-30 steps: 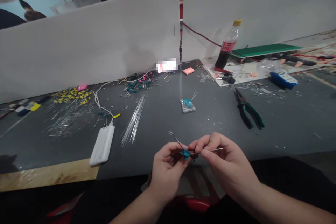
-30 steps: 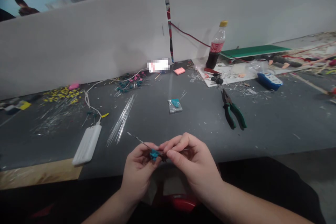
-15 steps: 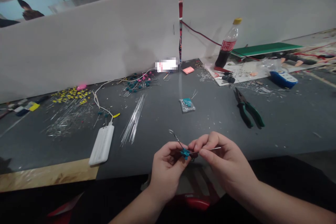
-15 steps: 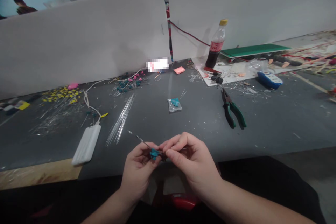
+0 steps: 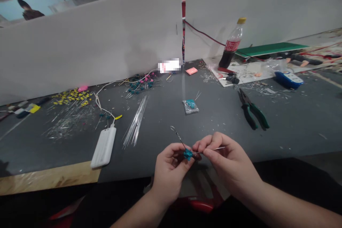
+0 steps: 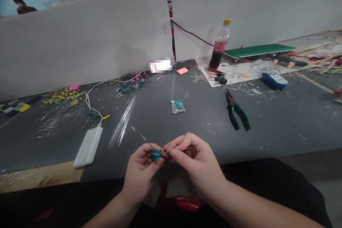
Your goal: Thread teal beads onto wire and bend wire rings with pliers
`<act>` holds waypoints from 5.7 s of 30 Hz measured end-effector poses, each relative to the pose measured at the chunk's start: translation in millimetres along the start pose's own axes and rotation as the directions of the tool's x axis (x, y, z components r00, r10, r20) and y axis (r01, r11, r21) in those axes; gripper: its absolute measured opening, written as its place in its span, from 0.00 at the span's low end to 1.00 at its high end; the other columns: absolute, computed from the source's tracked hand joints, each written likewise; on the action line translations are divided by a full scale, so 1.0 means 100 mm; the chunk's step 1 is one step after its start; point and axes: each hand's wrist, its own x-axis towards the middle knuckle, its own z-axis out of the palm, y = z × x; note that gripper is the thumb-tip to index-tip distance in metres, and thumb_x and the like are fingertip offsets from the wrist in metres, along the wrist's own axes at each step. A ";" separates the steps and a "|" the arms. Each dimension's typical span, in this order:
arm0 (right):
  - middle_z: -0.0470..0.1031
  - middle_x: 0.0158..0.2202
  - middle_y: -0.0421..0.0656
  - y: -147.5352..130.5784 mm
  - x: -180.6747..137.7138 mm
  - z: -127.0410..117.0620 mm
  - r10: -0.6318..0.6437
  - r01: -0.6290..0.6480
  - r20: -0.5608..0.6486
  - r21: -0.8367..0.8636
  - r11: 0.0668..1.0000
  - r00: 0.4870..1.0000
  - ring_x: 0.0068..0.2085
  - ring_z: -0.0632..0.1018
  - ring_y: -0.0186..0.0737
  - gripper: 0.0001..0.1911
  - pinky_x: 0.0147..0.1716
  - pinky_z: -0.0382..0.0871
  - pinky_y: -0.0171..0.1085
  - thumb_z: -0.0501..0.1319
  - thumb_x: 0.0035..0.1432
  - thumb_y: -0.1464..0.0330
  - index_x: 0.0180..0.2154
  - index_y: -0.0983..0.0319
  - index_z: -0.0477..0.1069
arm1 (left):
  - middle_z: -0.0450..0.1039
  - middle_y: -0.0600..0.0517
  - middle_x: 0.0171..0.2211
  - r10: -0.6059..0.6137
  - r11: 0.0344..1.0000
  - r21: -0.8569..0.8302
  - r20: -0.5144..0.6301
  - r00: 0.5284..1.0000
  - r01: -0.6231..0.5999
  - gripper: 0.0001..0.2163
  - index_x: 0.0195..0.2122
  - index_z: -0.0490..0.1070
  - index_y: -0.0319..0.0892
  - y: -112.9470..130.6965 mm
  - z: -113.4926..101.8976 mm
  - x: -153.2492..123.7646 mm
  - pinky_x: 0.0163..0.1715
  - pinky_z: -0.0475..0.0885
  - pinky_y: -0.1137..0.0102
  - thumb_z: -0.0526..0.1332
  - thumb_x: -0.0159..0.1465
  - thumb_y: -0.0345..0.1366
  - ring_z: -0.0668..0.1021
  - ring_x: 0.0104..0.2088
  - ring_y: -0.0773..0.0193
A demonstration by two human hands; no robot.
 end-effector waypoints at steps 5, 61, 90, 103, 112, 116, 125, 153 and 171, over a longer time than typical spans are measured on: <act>0.77 0.34 0.40 0.01 0.00 -0.02 0.013 -0.013 -0.002 -0.028 1.000 1.000 0.40 0.77 0.38 0.07 0.40 0.71 0.39 0.67 0.55 0.69 0.27 0.59 0.70 | 0.80 0.51 0.29 -0.003 1.000 0.011 0.004 1.000 0.003 0.07 0.33 0.75 0.40 0.00 0.00 0.00 0.37 0.76 0.74 0.71 0.54 0.30 0.81 0.32 0.65; 0.78 0.35 0.39 0.00 0.00 -0.05 -0.008 0.009 0.054 -0.027 1.000 0.998 0.38 0.78 0.35 0.07 0.38 0.73 0.35 0.66 0.56 0.72 0.28 0.59 0.70 | 0.80 0.54 0.31 0.025 0.999 -0.036 0.077 0.997 -0.022 0.08 0.35 0.75 0.42 -0.03 -0.05 0.00 0.36 0.76 0.78 0.70 0.55 0.29 0.82 0.32 0.70; 0.77 0.33 0.41 -0.01 0.01 -0.04 -0.012 0.012 0.018 -0.047 0.999 1.000 0.36 0.78 0.38 0.08 0.35 0.74 0.38 0.67 0.55 0.70 0.27 0.60 0.69 | 0.80 0.51 0.30 0.010 0.999 0.036 0.036 0.999 -0.011 0.09 0.33 0.74 0.39 0.01 -0.03 0.01 0.36 0.77 0.72 0.71 0.54 0.32 0.81 0.32 0.65; 0.77 0.33 0.41 -0.01 0.01 -0.03 -0.014 0.015 0.021 -0.044 0.999 1.000 0.34 0.78 0.37 0.08 0.34 0.74 0.38 0.67 0.55 0.70 0.27 0.60 0.69 | 0.80 0.52 0.29 0.009 1.000 0.022 0.038 0.999 -0.010 0.08 0.33 0.74 0.40 0.01 -0.02 0.01 0.36 0.77 0.74 0.71 0.53 0.31 0.81 0.31 0.67; 0.77 0.34 0.41 -0.01 0.00 -0.04 -0.011 0.013 0.032 -0.048 0.999 0.999 0.36 0.78 0.37 0.08 0.36 0.74 0.38 0.67 0.55 0.70 0.27 0.59 0.69 | 0.79 0.52 0.30 0.007 0.999 0.034 0.040 0.999 -0.008 0.08 0.33 0.75 0.40 0.00 -0.04 -0.01 0.36 0.76 0.76 0.71 0.53 0.32 0.81 0.32 0.68; 0.77 0.34 0.40 -0.01 0.01 -0.05 -0.012 0.014 0.031 -0.058 0.998 0.999 0.36 0.78 0.37 0.08 0.36 0.73 0.37 0.67 0.55 0.70 0.27 0.59 0.69 | 0.79 0.51 0.31 -0.001 0.998 0.067 0.031 1.000 -0.001 0.09 0.34 0.74 0.40 0.00 -0.04 -0.01 0.37 0.76 0.73 0.71 0.53 0.33 0.81 0.33 0.65; 0.77 0.34 0.40 0.01 0.02 -0.07 0.003 -0.001 0.035 -0.065 0.998 0.999 0.37 0.78 0.37 0.08 0.36 0.73 0.38 0.67 0.55 0.70 0.28 0.59 0.69 | 0.80 0.52 0.30 -0.015 0.999 0.032 0.025 1.000 0.014 0.09 0.33 0.74 0.39 0.02 -0.01 0.01 0.35 0.76 0.74 0.72 0.52 0.31 0.81 0.31 0.67; 0.72 0.27 0.37 0.07 0.69 -0.73 0.070 -0.121 -0.171 -0.310 0.943 0.983 0.28 0.70 0.32 0.14 0.30 0.62 0.33 0.69 0.48 0.61 0.34 0.60 0.70 | 0.75 0.48 0.37 -0.289 0.819 0.540 0.092 0.953 0.196 0.15 0.49 0.58 0.42 0.00 -0.24 0.27 0.33 0.72 0.70 0.59 0.61 0.32 0.81 0.35 0.60; 0.75 0.27 0.41 -0.15 0.71 -0.73 0.116 -0.140 -0.085 -0.768 0.625 0.990 0.29 0.74 0.38 0.15 0.29 0.65 0.35 0.57 0.54 0.60 0.37 0.62 0.75 | 0.75 0.48 0.36 -0.134 0.623 0.783 0.099 0.986 0.007 0.09 0.39 0.67 0.42 0.38 -0.90 0.92 0.40 0.70 0.69 0.59 0.57 0.36 0.78 0.39 0.61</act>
